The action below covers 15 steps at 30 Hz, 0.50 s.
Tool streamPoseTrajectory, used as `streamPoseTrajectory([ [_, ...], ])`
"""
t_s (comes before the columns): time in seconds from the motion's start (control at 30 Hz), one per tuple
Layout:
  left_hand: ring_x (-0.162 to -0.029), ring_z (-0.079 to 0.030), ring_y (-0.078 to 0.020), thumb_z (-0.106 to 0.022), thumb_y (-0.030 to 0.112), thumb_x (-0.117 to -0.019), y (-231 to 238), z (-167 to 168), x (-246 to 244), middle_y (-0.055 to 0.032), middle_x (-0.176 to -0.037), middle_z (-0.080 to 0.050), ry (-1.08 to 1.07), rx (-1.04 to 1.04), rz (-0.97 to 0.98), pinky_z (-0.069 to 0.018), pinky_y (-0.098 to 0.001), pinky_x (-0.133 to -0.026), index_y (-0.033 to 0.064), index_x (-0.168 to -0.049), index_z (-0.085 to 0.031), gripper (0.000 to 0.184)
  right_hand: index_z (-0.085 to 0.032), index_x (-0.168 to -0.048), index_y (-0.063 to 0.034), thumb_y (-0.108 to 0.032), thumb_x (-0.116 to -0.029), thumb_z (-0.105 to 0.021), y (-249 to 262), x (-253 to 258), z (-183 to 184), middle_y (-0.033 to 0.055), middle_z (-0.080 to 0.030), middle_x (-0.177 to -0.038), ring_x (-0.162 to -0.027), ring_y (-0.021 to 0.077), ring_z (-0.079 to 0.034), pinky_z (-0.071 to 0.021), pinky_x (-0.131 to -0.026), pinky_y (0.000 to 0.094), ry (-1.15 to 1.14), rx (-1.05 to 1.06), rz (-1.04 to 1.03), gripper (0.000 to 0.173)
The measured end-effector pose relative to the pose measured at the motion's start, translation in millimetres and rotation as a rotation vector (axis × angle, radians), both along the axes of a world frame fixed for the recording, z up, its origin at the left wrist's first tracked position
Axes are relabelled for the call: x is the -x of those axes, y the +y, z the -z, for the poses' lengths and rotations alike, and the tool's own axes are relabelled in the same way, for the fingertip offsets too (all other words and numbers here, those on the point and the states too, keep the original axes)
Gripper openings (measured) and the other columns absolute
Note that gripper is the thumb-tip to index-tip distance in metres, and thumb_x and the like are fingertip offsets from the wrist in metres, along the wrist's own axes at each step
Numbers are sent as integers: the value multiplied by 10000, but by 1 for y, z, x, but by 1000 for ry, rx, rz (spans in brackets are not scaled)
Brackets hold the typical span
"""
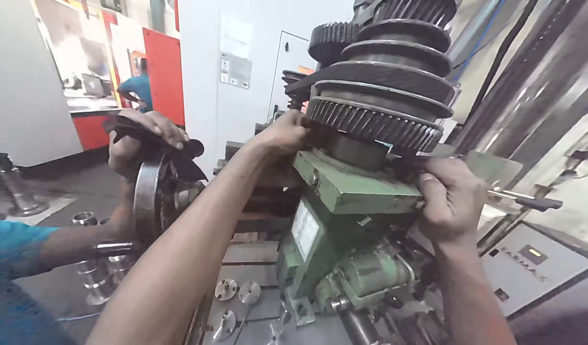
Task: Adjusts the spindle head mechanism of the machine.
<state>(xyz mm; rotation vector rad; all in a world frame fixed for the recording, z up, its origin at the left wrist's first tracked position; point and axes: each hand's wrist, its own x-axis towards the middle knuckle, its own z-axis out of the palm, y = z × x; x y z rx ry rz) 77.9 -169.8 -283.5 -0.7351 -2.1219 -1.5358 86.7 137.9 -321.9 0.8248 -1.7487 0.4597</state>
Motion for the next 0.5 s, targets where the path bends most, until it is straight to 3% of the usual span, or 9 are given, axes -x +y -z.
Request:
streamPoseTrajectory([
  [0.13, -645, -623, 12, -510, -1, -1018, -1, -5, -7, 79, -720, -656, -33, 58, -4, -548, -187, -636, 99, -866, -642, 225, -746, -1039, -30, -250, -1003, -326, 0, 0, 0, 157, -739, -1086, -1066, 323, -668, -494, -907, 535, -6, -14, -10, 476],
  [0.23, -709, -615, -6, -515, 13, -1000, -1, -5, -5, 34, -810, -651, -9, 169, -121, -547, -223, -692, 43, -985, -672, 160, -740, -1043, -22, -234, -1021, -353, 3, -3, 0, 163, -736, -1083, -1074, 326, -668, -497, -918, 527, 0, -20, -36, 441],
  [0.33, -677, -626, -25, -573, 38, -996, 2, -4, -5, 25, -780, -660, -18, 134, -210, -557, -238, -671, 53, -935, -683, 126, -747, -1066, -36, -244, -1026, -355, 4, -4, -1, 151, -739, -1120, -1106, 326, -666, -500, -937, 534, -17, -25, -39, 445],
  [0.5, -662, -609, -19, -521, 22, -1018, 1, 0, -2, 39, -762, -627, -15, 80, -167, -540, -218, -644, 74, -931, -620, 141, -750, -1062, -34, -262, -1014, -349, 3, -2, -1, 163, -736, -1098, -1088, 351, -664, -498, -896, 569, -15, -13, -21, 463],
])
